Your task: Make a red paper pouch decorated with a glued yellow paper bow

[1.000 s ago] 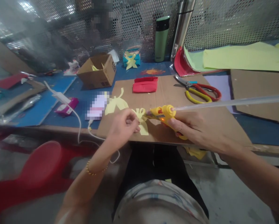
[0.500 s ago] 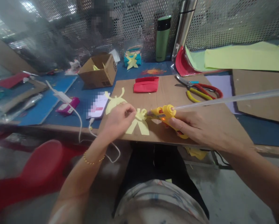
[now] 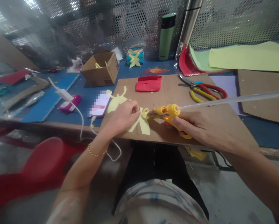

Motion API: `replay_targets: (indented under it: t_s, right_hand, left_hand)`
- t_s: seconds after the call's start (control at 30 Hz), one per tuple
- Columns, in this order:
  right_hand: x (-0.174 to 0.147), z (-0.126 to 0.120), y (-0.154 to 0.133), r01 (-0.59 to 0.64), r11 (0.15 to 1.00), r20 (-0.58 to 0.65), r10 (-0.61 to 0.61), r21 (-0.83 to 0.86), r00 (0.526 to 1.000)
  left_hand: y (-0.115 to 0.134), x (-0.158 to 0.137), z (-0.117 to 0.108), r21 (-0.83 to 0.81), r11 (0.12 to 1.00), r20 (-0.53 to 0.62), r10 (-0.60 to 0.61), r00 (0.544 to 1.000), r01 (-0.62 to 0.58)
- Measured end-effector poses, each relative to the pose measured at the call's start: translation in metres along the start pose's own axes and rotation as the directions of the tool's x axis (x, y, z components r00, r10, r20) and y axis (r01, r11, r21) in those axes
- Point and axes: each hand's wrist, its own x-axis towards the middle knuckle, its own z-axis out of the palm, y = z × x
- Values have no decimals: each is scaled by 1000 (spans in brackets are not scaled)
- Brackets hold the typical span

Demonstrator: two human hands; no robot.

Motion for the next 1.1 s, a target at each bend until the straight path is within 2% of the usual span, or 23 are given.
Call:
replay_targets:
  t_s: [0.27,0.43,0.6,0.8,0.97,1.1]
  right_hand:
    - [1,-1,-1,6,1000,-6,-6,2,1000]
    - [-1,1,4,-13,1000,0,13,6,1000]
    - [0,8,15,40,999,-60,-39,18,997]
    - [0,6,12,41,999,-48,-40,16,998]
    - [0,-1,2,28,999,-13,-28,-16,1000]
    - [0,0,3,32,999,-15,-33,-6,999]
  left_hand:
    - [-2,3,2,51,998,17,-41,999,40]
    - [-3,4,4,63,998,22,-25,999,23]
    - [-4,5,5,64,997,29,-38,999,36]
    - [-6,6,5,39,999,3,-33,999,33]
    - [-2,-3,1,30,999,-109,-21,994,24]
    - [-2,-24,0,115,983,-248,170,954,-145]
